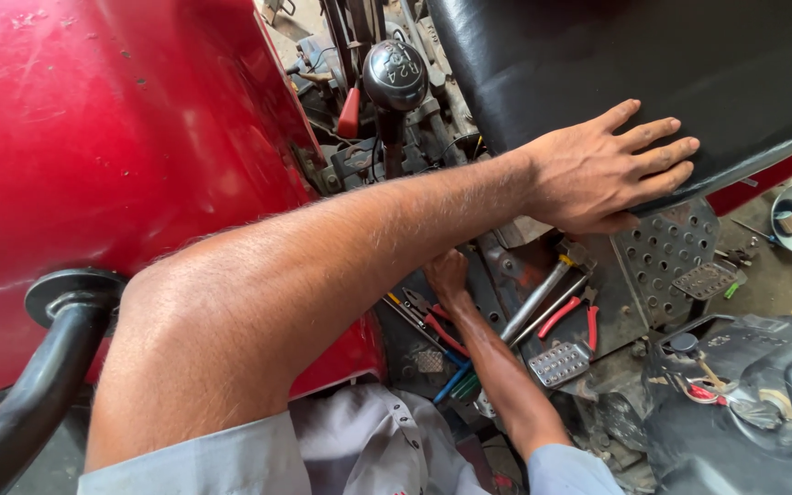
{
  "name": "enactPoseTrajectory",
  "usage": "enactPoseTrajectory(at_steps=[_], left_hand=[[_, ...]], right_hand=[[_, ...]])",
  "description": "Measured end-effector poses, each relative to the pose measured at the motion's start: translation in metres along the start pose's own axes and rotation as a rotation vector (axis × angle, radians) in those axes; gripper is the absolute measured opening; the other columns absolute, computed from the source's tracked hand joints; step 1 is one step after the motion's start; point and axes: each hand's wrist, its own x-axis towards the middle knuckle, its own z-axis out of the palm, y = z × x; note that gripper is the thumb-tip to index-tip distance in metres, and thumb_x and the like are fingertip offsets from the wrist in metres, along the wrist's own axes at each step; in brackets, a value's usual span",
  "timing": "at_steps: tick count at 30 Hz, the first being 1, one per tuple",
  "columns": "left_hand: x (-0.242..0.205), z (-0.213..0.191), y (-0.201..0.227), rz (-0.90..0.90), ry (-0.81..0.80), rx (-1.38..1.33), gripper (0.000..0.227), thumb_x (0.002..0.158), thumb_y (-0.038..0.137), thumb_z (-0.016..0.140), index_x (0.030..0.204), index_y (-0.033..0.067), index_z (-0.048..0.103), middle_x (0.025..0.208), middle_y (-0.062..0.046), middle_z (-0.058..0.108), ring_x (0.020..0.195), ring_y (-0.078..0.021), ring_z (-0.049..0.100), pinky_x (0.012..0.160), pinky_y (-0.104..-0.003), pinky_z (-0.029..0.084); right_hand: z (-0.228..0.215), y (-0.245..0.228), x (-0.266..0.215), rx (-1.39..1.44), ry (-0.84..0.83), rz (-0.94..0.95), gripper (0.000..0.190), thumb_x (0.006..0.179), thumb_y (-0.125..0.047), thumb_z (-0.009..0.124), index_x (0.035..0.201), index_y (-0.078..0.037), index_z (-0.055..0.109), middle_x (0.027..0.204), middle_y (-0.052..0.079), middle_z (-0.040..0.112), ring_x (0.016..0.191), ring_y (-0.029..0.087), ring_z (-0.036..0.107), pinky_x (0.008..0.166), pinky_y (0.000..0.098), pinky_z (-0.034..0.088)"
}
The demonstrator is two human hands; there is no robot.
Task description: The person works on the internal components of a red tractor, using a hammer and pliers to adjust parts near the gear shift lever. The person repeatedly strikes a component with a hammer and manipulates wires and linkages with pliers.
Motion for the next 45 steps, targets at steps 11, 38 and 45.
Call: enactPoseTrajectory(at_steps=[11, 38, 45], left_hand=[[-0.003, 0.005, -0.002, 0.064, 0.098, 0.042, 0.078, 0.099, 0.057, 0.06, 0.152, 0.0051, 0.037, 0.158, -0.02, 0.034, 0.146, -0.0377, 0.033, 0.112, -0.064, 0.031], [-0.156, 0.355, 0.136, -1.849, 0.716, -0.833, 0.042, 0.088, 0.029, 0.067, 0.122, 0.0048, 0.065, 0.121, -0.018, 0.068, 0.115, -0.0398, 0.062, 0.098, -0.048, 0.047], [-0.155, 0.391, 0.108, -1.742, 0.897, -0.877, 0.039, 0.092, 0.031, 0.068, 0.114, -0.0011, 0.068, 0.109, -0.023, 0.072, 0.104, -0.0437, 0.066, 0.089, -0.048, 0.05]], right_hand=[[-0.011, -0.02, 0.001, -0.077, 0.034, -0.043, 0.023, 0.097, -0.024, 0.059, 0.1, -0.006, 0.074, 0.088, 0.019, 0.072, 0.083, 0.046, 0.068, 0.074, 0.0578, 0.052], [-0.192, 0.112, -0.051, 1.036, 0.158, 0.864, 0.032, 0.095, -0.031, 0.069, 0.095, -0.006, 0.051, 0.069, 0.003, 0.054, 0.048, 0.012, 0.052, 0.045, 0.0305, 0.044], [-0.181, 0.0, -0.139, 1.76, -0.059, 0.967, 0.031, 0.097, -0.028, 0.066, 0.112, -0.001, 0.058, 0.071, -0.001, 0.052, 0.05, 0.006, 0.046, 0.041, 0.0212, 0.037]])
